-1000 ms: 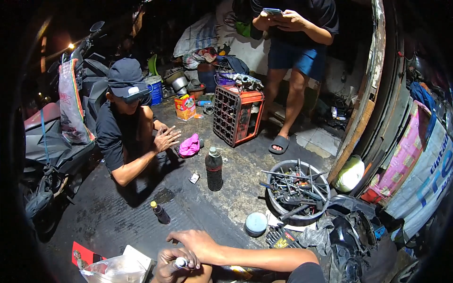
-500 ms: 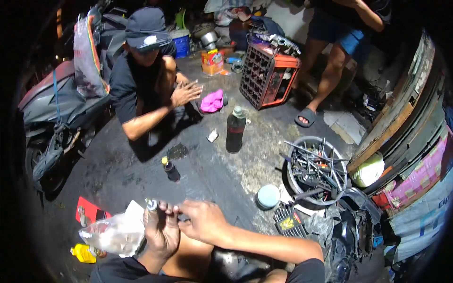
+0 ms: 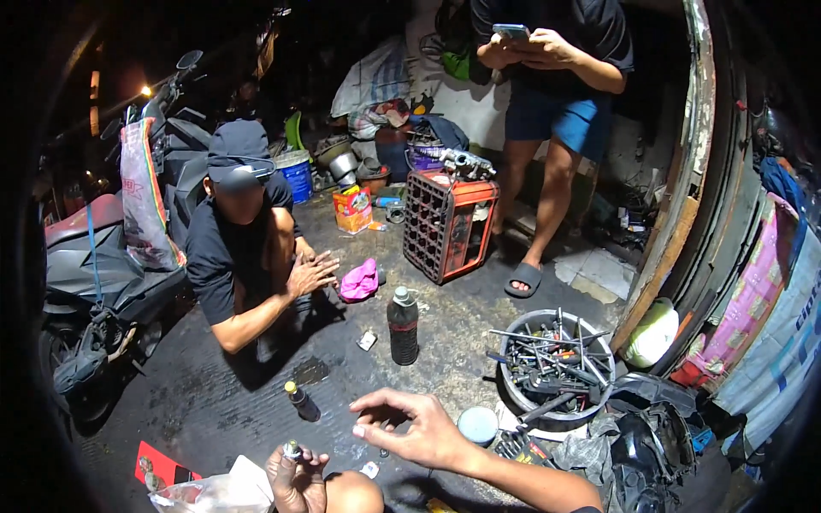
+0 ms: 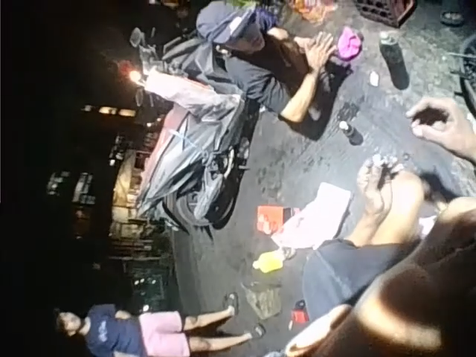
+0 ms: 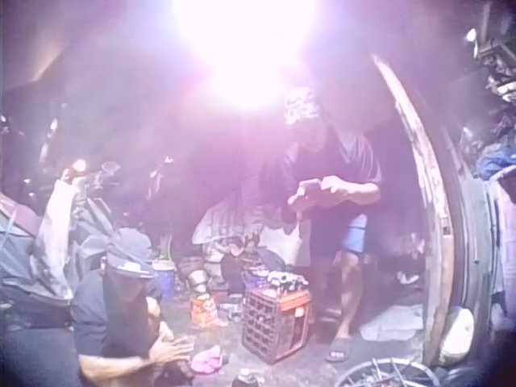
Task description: Applying sealant to a motorcycle engine component and cleaning it.
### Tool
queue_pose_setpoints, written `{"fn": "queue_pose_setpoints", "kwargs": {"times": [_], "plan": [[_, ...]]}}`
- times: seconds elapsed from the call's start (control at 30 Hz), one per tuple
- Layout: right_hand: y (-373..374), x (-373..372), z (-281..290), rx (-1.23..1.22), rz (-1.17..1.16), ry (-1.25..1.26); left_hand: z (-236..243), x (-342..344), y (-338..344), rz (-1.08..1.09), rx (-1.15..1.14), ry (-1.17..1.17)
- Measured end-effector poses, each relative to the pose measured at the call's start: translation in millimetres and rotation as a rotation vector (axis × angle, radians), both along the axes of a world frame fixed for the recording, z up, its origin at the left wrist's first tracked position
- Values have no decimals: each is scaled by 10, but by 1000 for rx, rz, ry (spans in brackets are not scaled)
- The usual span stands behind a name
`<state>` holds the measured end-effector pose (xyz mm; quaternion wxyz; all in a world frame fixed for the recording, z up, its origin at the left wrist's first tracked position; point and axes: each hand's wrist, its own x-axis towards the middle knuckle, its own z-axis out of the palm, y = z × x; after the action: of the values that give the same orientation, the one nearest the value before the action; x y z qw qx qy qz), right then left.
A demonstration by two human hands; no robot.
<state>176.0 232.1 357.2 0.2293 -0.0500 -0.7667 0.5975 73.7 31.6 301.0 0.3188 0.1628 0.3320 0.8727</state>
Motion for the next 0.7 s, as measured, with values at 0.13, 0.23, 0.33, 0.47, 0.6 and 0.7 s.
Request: {"fn": "queue_pose_setpoints", "kwargs": {"times": [0.13,0.23,0.33,0.47,0.6,0.7], "plan": [[-160,31,248,149,69,89,-16,-9,67,-65,45,-2],[-210,40,329,188,118,91,-20,-17,87,-95,65,50],[-240,29,344,246,125,139,-87,-34,47,-130,66,44],[-278,25,317,303,115,161,-59,-21,3,-149,17,38],[-327,50,276,158,119,63,-114,-18,10,-172,21,52],[-347,77,307,271,92,114,-193,-21,9,-182,45,56]]}}
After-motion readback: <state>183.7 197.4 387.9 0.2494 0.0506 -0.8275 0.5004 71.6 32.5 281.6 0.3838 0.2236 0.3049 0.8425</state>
